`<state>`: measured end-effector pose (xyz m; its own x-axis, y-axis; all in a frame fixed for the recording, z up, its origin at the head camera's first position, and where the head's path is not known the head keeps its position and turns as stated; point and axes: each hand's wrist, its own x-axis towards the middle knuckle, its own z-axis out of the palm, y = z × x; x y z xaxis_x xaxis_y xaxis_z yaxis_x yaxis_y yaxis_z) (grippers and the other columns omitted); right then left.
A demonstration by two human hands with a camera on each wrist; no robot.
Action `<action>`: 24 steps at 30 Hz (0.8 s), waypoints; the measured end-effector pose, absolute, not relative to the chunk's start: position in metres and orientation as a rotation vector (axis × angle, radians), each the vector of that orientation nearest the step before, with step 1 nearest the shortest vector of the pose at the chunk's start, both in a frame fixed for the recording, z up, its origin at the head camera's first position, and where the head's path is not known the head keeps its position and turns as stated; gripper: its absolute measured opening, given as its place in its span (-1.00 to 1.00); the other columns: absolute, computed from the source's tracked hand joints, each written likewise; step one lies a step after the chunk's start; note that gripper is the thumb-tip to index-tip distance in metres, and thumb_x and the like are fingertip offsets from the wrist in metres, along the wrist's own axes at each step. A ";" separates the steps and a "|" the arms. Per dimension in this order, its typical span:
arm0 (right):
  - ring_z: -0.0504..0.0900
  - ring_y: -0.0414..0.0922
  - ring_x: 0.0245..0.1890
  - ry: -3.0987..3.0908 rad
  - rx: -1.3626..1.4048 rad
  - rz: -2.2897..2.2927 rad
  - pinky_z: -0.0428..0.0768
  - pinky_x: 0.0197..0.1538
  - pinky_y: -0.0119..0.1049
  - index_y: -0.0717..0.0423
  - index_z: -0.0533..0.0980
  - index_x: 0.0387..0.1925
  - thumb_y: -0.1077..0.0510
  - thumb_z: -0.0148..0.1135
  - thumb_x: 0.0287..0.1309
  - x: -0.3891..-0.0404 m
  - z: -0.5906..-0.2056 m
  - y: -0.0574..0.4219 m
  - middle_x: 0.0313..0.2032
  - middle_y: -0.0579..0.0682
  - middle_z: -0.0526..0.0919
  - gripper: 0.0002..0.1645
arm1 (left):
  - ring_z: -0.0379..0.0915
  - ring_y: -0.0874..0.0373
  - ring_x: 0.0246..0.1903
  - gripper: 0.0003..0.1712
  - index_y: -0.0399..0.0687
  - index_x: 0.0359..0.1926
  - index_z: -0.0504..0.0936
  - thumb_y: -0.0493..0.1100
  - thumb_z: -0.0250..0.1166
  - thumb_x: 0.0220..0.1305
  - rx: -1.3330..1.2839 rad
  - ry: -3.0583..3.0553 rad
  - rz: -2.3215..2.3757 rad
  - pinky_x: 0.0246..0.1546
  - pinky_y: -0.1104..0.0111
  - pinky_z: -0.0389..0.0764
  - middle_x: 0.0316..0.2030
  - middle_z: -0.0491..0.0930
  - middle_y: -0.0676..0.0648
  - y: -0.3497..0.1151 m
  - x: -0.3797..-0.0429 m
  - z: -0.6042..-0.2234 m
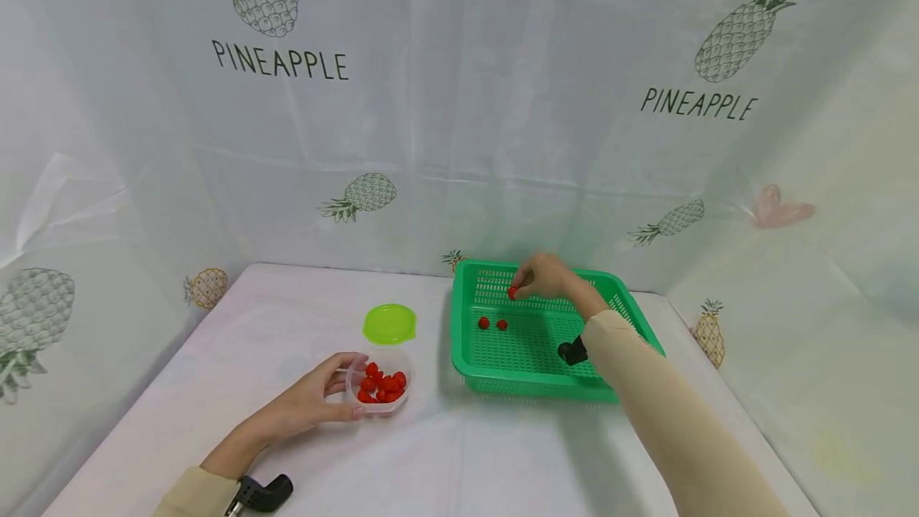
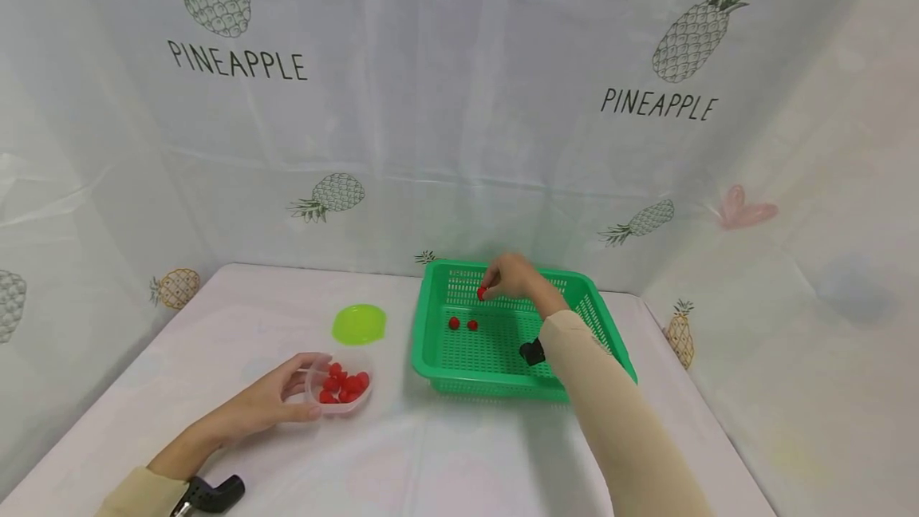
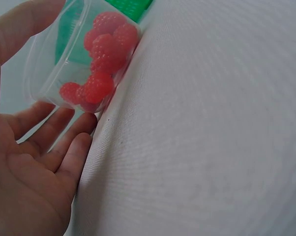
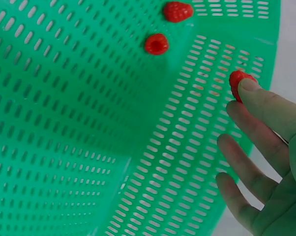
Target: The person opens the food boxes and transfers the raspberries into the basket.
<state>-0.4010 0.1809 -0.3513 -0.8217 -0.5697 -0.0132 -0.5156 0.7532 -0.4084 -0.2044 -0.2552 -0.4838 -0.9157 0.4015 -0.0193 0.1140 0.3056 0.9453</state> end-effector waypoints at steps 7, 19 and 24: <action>0.80 -0.05 -0.15 2.778 -0.883 -0.542 0.76 -0.03 -0.11 0.19 0.77 -0.12 0.23 0.48 0.31 -0.411 -0.369 0.181 -0.18 0.03 0.83 -0.85 | 0.22 -0.34 0.50 0.02 -0.18 0.58 0.17 -0.08 0.56 0.28 0.462 2.320 1.649 0.18 0.65 0.43 0.54 0.26 -0.29 -0.256 -0.204 -0.484; 0.76 -0.07 -0.08 2.736 -0.776 -0.503 0.74 0.01 -0.11 0.11 0.76 -0.09 0.17 0.49 0.33 -0.411 -0.385 0.183 -0.12 -0.02 0.80 -0.84 | 0.18 -0.35 0.52 0.02 -0.13 0.59 0.18 -0.04 0.56 0.28 0.425 2.343 1.625 0.44 -0.05 0.43 0.56 0.24 -0.25 -0.255 -0.204 -0.480; 0.75 -0.07 -0.09 2.703 -0.775 -0.475 0.74 0.00 -0.12 0.13 0.76 -0.08 0.19 0.50 0.31 -0.409 -0.389 0.182 -0.11 -0.01 0.79 -0.82 | 0.19 -0.35 0.52 0.01 -0.13 0.58 0.18 -0.06 0.55 0.28 0.428 2.333 1.629 0.41 0.04 0.48 0.55 0.25 -0.26 -0.254 -0.204 -0.481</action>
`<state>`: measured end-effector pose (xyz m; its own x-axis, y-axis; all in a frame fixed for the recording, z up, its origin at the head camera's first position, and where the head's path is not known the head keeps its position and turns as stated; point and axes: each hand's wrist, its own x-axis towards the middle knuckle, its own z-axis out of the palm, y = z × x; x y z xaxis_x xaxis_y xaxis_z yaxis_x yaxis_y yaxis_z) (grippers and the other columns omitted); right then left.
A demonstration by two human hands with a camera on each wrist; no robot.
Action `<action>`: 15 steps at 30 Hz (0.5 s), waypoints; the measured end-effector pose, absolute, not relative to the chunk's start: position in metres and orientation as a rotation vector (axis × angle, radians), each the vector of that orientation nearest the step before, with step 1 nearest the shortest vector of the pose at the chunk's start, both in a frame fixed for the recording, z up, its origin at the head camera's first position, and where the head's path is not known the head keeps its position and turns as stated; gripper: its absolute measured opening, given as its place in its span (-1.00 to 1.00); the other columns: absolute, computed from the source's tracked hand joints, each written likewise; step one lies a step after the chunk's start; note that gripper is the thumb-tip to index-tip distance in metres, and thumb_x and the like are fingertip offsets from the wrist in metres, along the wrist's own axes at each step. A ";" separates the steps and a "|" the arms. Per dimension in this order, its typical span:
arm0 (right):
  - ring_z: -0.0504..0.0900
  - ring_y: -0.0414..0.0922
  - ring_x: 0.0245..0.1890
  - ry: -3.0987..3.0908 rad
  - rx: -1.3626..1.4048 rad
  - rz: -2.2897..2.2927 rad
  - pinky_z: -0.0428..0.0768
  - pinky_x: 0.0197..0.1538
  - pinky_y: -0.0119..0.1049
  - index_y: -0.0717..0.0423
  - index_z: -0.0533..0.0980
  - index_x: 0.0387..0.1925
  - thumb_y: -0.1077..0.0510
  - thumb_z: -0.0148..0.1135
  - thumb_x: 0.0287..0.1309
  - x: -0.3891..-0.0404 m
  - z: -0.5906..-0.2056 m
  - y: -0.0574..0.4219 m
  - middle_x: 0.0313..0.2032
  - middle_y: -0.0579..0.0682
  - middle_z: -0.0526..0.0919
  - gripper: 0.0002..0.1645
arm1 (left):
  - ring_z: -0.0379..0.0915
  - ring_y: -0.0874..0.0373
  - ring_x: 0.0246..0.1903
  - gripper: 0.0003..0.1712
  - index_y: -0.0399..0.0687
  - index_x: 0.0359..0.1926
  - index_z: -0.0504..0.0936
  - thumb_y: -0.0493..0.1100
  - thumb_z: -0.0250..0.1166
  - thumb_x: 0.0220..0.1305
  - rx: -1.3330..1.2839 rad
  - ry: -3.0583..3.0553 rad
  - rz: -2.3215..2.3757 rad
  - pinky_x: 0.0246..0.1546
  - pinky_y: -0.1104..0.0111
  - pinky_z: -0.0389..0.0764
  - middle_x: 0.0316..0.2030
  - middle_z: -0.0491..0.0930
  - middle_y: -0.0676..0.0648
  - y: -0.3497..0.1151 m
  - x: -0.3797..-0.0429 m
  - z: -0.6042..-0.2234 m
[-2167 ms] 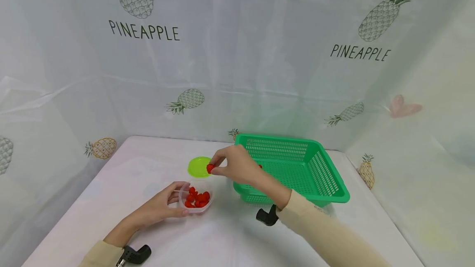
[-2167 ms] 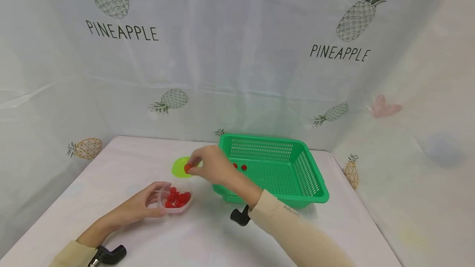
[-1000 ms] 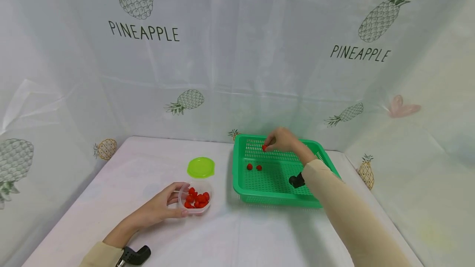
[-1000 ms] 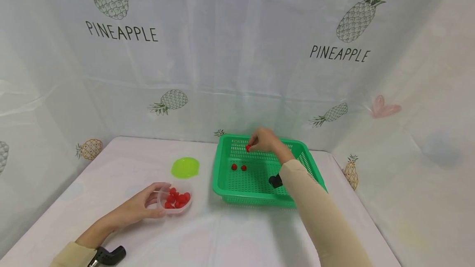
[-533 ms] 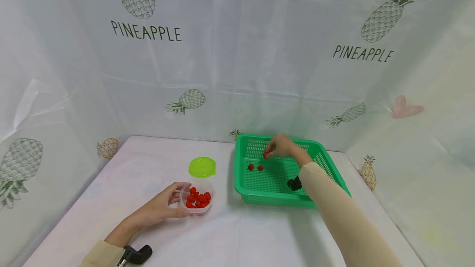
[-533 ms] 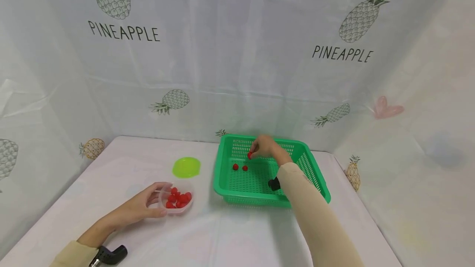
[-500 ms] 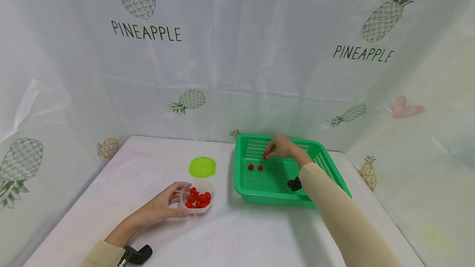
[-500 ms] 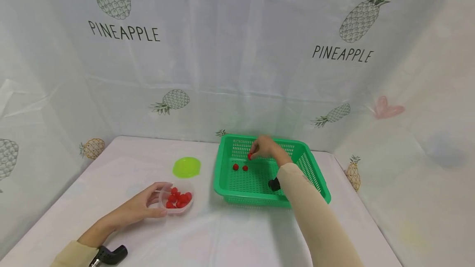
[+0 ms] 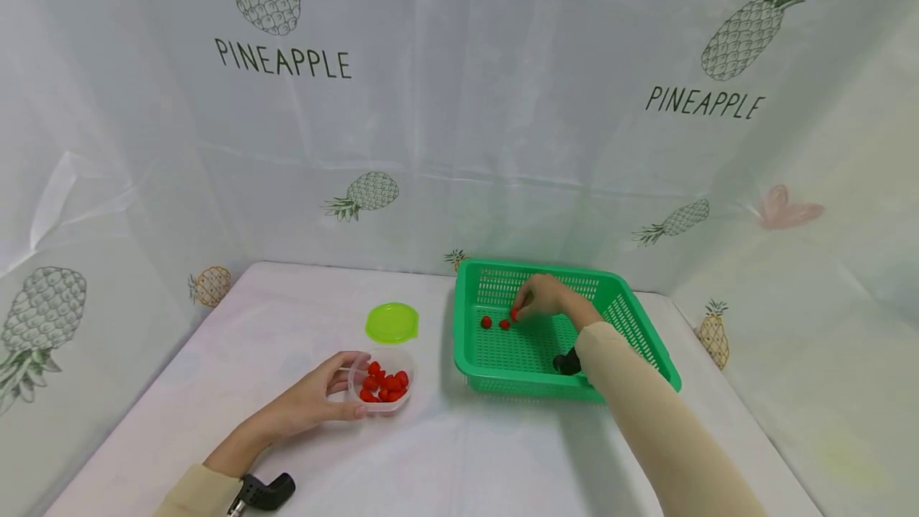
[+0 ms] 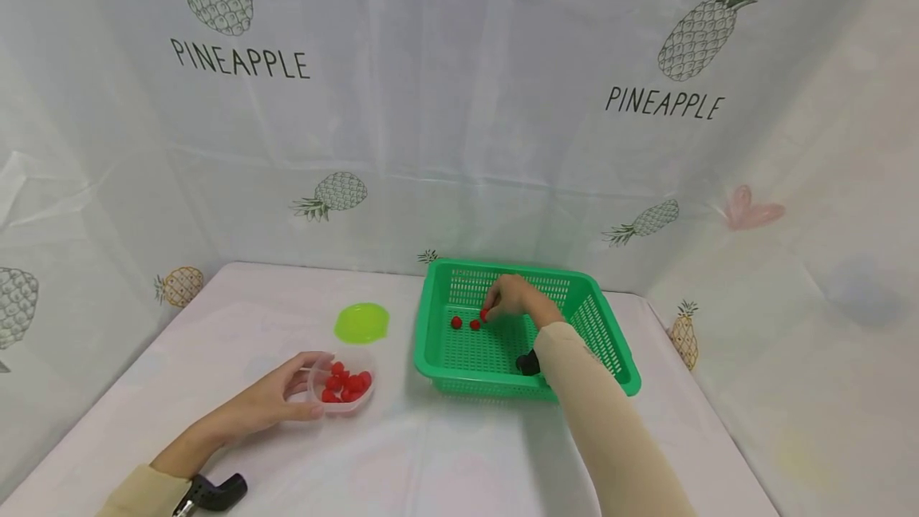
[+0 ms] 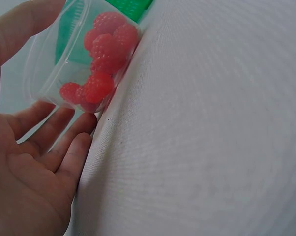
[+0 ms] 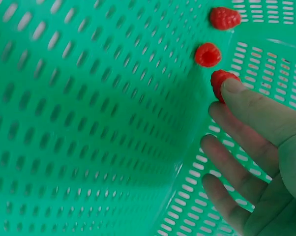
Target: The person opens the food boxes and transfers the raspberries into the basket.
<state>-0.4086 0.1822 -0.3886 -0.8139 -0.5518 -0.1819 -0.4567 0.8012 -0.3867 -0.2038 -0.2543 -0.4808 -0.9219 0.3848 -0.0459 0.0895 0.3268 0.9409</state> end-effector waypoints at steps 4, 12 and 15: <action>0.74 -0.07 -0.08 2.698 -0.748 -0.429 0.74 -0.01 -0.13 0.14 0.76 -0.08 0.20 0.50 0.30 -0.407 -0.390 0.181 -0.10 -0.01 0.78 -0.81 | 0.18 -0.35 0.52 0.01 -0.12 0.58 0.18 -0.05 0.55 0.29 0.419 2.327 1.629 0.40 0.07 0.51 0.55 0.25 -0.25 -0.254 -0.204 -0.481; 0.72 -0.10 -0.11 2.707 -0.753 -0.321 0.73 -0.03 -0.14 0.10 0.77 -0.08 0.18 0.48 0.33 -0.406 -0.395 0.177 -0.12 -0.05 0.78 -0.84 | 0.19 -0.34 0.52 0.02 -0.12 0.59 0.19 -0.05 0.56 0.28 0.423 2.336 1.630 0.41 0.12 0.49 0.55 0.25 -0.25 -0.254 -0.203 -0.481; 0.72 -0.09 -0.11 2.705 -0.761 -0.298 0.73 -0.03 -0.14 0.12 0.77 -0.07 0.18 0.48 0.34 -0.405 -0.395 0.175 -0.12 -0.04 0.77 -0.82 | 0.20 -0.32 0.52 0.02 -0.12 0.59 0.19 -0.06 0.56 0.27 0.434 2.332 1.634 0.37 0.23 0.52 0.55 0.26 -0.25 -0.254 -0.204 -0.482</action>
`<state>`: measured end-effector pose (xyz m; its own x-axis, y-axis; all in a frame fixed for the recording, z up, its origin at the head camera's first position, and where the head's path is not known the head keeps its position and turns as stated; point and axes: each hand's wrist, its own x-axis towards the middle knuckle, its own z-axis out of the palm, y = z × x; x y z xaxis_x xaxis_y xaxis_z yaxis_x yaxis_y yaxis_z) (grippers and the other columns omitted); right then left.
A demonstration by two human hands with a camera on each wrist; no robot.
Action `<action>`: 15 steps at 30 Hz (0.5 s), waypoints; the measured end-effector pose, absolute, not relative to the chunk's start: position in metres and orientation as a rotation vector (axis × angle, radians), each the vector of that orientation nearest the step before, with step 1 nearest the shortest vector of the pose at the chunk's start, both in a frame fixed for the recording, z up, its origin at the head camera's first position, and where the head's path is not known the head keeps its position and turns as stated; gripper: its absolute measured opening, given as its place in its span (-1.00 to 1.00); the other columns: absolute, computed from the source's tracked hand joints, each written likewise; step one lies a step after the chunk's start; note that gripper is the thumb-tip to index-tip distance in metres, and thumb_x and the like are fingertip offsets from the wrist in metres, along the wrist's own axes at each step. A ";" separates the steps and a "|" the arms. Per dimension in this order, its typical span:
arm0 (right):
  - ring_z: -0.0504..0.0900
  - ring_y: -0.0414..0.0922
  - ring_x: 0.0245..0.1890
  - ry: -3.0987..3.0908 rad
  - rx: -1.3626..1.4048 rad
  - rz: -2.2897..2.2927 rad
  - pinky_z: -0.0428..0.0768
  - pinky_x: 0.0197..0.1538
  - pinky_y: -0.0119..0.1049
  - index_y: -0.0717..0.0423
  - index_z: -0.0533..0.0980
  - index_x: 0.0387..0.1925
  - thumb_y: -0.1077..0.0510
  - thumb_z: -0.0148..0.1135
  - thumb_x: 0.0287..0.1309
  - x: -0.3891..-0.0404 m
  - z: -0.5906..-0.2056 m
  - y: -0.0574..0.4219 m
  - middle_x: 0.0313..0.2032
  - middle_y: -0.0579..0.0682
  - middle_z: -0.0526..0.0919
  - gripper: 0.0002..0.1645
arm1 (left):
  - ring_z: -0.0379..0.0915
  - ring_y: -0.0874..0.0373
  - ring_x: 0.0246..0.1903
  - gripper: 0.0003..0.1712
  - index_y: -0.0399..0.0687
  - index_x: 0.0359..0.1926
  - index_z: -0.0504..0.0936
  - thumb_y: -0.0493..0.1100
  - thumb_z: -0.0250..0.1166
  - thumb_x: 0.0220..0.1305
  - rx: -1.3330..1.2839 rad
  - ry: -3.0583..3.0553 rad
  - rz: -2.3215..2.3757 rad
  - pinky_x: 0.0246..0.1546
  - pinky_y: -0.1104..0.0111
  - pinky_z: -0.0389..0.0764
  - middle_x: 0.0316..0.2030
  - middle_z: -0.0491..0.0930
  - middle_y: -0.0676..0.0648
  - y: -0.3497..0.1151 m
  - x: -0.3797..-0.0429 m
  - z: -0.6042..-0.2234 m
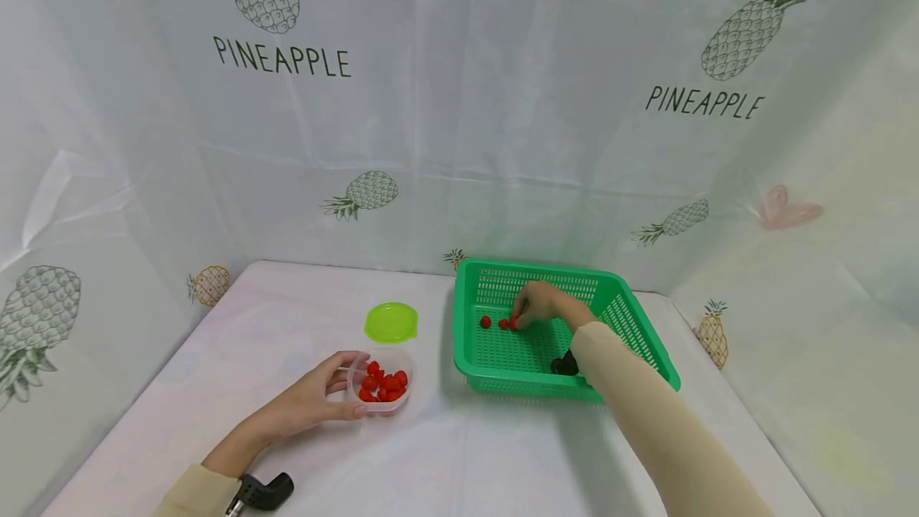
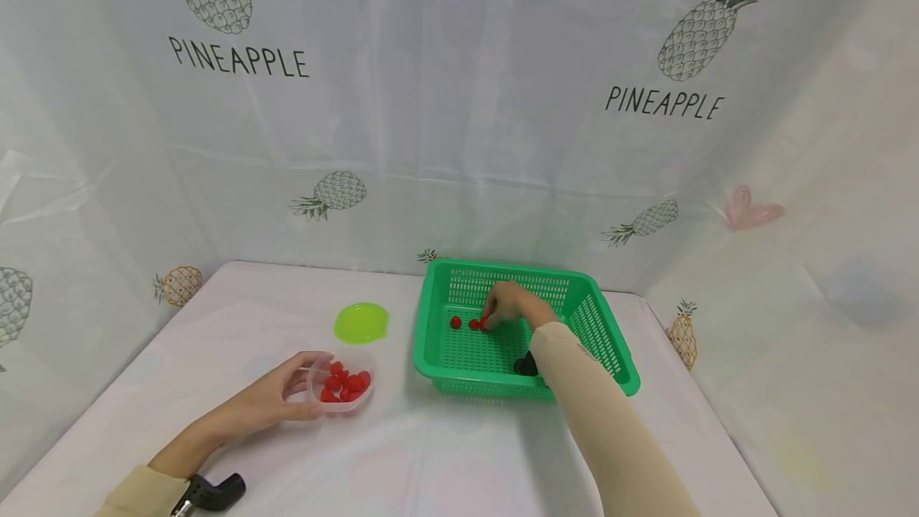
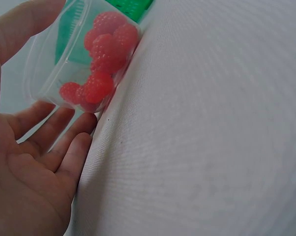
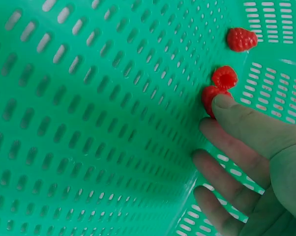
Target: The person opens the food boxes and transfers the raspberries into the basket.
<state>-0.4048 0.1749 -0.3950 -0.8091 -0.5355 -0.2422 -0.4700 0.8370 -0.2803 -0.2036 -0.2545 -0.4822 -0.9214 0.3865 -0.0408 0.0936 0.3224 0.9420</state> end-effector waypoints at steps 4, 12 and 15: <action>0.72 -0.08 -0.11 2.700 -0.761 -0.304 0.73 -0.03 -0.14 0.14 0.75 -0.05 0.18 0.47 0.34 -0.403 -0.394 0.172 -0.13 -0.03 0.78 -0.80 | 0.21 -0.32 0.51 0.01 -0.12 0.58 0.19 -0.06 0.56 0.27 0.442 2.331 1.638 0.36 0.23 0.53 0.54 0.27 -0.24 -0.255 -0.204 -0.482; 0.71 -0.12 -0.12 2.680 -0.726 -0.329 0.73 -0.02 -0.13 0.08 0.76 -0.09 0.17 0.49 0.32 -0.404 -0.396 0.171 -0.14 -0.06 0.76 -0.84 | 0.21 -0.32 0.52 0.01 -0.14 0.58 0.19 -0.07 0.55 0.28 0.445 2.318 1.647 0.35 0.28 0.53 0.54 0.26 -0.25 -0.255 -0.204 -0.482; 0.72 -0.09 -0.09 2.671 -0.716 -0.334 0.73 -0.01 -0.11 0.07 0.75 -0.06 0.17 0.49 0.32 -0.403 -0.394 0.172 -0.09 -0.04 0.76 -0.81 | 0.20 -0.31 0.51 0.01 -0.12 0.59 0.19 -0.05 0.55 0.29 0.435 2.318 1.637 0.35 0.24 0.54 0.55 0.26 -0.24 -0.255 -0.204 -0.482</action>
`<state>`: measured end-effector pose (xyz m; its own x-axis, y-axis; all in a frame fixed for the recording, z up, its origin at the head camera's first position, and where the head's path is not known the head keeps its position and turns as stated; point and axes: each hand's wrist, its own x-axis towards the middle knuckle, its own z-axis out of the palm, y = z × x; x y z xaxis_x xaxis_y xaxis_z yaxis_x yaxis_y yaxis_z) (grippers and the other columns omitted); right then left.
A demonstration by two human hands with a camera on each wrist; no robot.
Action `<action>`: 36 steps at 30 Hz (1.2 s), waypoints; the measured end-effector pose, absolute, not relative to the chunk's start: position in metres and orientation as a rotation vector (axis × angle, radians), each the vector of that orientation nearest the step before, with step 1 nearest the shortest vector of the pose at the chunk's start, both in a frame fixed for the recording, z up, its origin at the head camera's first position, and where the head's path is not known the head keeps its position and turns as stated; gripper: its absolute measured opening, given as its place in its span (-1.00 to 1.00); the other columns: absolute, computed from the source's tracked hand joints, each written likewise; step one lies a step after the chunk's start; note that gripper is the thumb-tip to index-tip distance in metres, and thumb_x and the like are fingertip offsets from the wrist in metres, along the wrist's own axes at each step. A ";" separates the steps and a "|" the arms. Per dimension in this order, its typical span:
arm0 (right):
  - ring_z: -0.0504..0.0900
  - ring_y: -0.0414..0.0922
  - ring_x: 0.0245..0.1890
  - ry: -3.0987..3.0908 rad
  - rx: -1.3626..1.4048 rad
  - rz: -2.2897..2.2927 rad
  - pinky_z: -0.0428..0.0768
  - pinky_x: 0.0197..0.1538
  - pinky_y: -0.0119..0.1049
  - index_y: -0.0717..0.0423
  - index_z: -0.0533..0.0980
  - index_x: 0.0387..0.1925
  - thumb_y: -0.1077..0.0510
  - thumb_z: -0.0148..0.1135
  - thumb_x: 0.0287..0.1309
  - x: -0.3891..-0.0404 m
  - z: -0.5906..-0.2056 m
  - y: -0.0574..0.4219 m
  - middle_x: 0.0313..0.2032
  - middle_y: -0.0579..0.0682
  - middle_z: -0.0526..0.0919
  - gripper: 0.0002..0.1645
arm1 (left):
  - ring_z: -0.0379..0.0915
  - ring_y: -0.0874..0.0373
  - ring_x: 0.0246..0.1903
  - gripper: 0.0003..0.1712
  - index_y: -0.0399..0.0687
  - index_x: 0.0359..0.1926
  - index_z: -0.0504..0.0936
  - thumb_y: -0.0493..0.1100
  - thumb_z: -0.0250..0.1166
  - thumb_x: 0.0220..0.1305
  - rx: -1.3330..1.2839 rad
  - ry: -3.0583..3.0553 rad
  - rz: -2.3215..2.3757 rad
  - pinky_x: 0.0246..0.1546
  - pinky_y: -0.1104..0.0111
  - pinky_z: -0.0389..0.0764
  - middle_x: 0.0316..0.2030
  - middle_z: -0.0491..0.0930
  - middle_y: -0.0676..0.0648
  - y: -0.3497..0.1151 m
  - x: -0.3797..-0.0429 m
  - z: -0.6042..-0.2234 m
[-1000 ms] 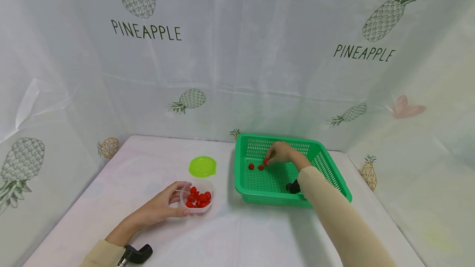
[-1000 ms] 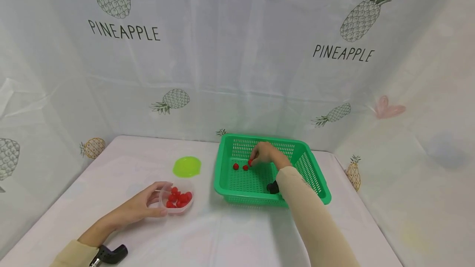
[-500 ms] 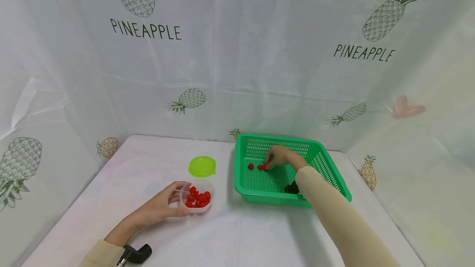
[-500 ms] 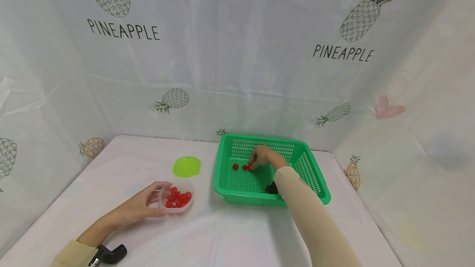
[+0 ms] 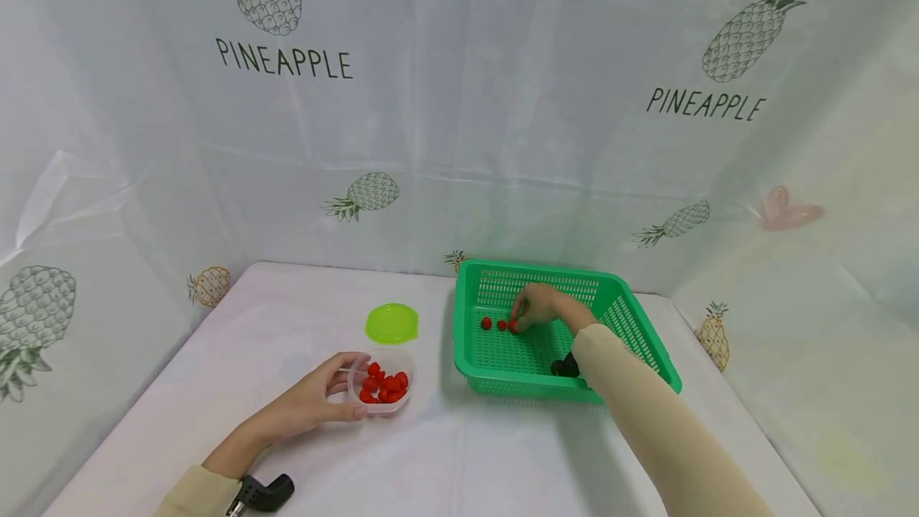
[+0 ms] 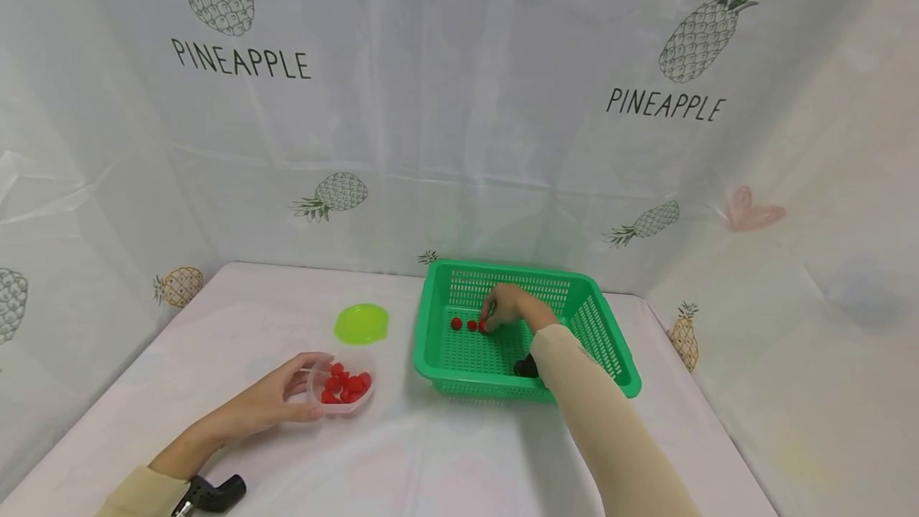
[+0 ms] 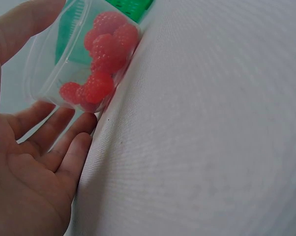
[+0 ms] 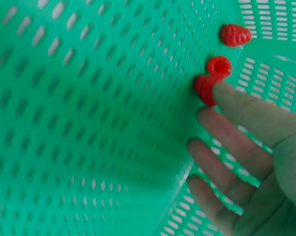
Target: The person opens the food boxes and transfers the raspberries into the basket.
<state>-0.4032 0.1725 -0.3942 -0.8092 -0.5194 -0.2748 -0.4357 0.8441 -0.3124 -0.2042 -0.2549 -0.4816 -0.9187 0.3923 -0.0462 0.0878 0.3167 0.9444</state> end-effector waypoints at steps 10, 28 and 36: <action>0.73 0.00 0.00 2.675 -0.804 -0.339 0.73 0.03 -0.10 0.16 0.73 0.06 0.21 0.45 0.34 -0.396 -0.366 0.174 0.03 0.08 0.75 -0.71 | 0.22 -0.32 0.51 0.01 -0.14 0.57 0.20 -0.07 0.57 0.27 0.454 2.335 1.637 0.25 0.52 0.50 0.53 0.28 -0.25 -0.255 -0.205 -0.483; 0.80 -0.04 -0.07 2.766 -1.226 -0.654 0.74 0.00 -0.18 0.15 0.74 0.04 0.16 0.43 0.34 -0.332 -0.310 0.133 -0.03 0.01 0.82 -0.72 | 0.21 -0.34 0.51 0.01 -0.14 0.58 0.19 -0.06 0.55 0.28 0.450 2.339 1.622 0.36 0.18 0.55 0.54 0.27 -0.26 -0.255 -0.204 -0.483; 0.77 -0.11 -0.02 2.701 -1.277 -0.742 0.71 0.13 -0.13 0.12 0.72 0.10 0.20 0.39 0.36 -0.290 -0.310 0.096 0.01 -0.04 0.81 -0.69 | 0.22 -0.31 0.50 0.01 -0.15 0.58 0.18 -0.06 0.55 0.29 0.455 2.327 1.630 0.33 0.26 0.56 0.53 0.27 -0.26 -0.255 -0.204 -0.482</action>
<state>-0.2901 0.0955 -0.3103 -0.6542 -0.7424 0.1444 -0.7121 0.5402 -0.4485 -0.2040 -0.2546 -0.4821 -0.9160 0.3996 -0.0354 0.1032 0.3200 0.9418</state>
